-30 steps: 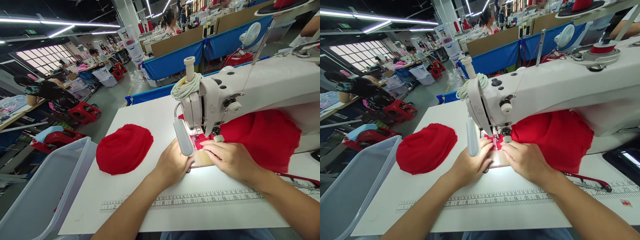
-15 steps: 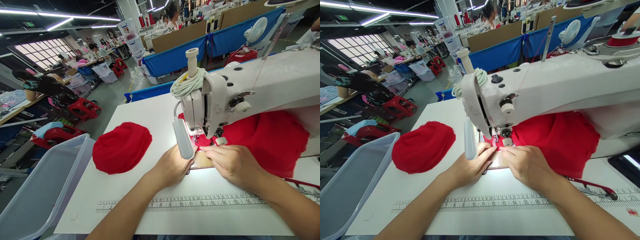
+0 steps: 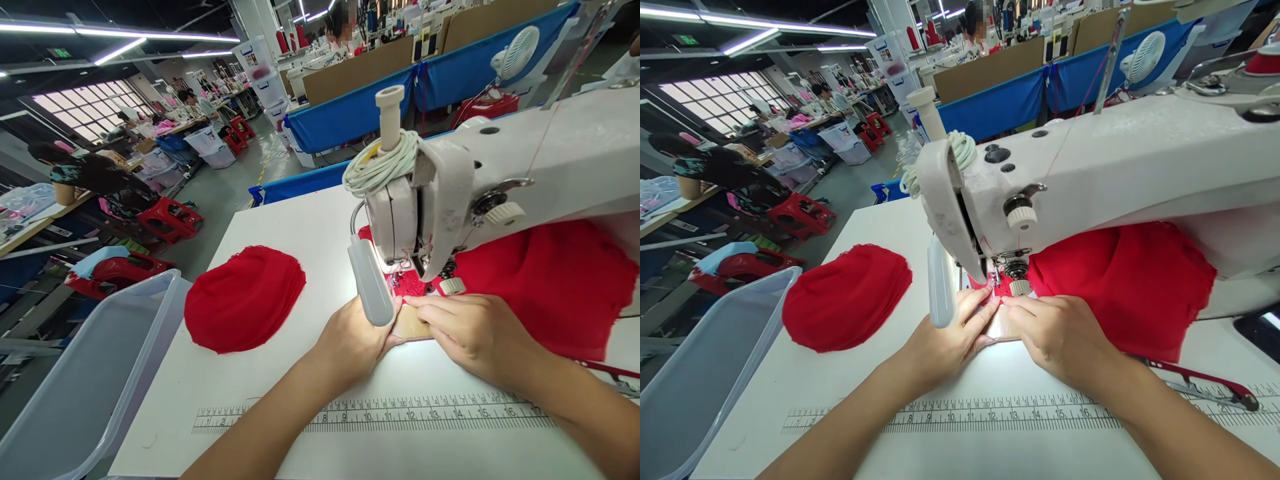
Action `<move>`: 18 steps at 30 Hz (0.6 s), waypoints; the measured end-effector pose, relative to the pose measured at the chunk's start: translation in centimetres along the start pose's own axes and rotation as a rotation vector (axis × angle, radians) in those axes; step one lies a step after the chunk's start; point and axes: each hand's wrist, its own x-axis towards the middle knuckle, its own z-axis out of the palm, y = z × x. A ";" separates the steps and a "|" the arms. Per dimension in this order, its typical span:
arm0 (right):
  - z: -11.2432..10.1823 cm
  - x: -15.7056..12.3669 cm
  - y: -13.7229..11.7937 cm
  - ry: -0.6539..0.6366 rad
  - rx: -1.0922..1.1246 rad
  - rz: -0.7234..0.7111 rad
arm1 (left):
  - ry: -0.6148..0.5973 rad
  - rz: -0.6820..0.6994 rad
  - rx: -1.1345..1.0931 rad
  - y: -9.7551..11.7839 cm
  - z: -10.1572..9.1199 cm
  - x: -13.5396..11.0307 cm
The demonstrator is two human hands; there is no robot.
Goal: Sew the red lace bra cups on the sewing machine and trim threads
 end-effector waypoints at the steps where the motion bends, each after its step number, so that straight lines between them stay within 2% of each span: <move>1: 0.0 0.0 0.0 0.002 0.000 -0.006 | -0.004 -0.005 -0.005 0.0 0.0 0.0; 18: 0.1 0.0 0.0 0.011 -0.010 0.005 | -0.035 -0.042 -0.046 0.1 0.1 -0.2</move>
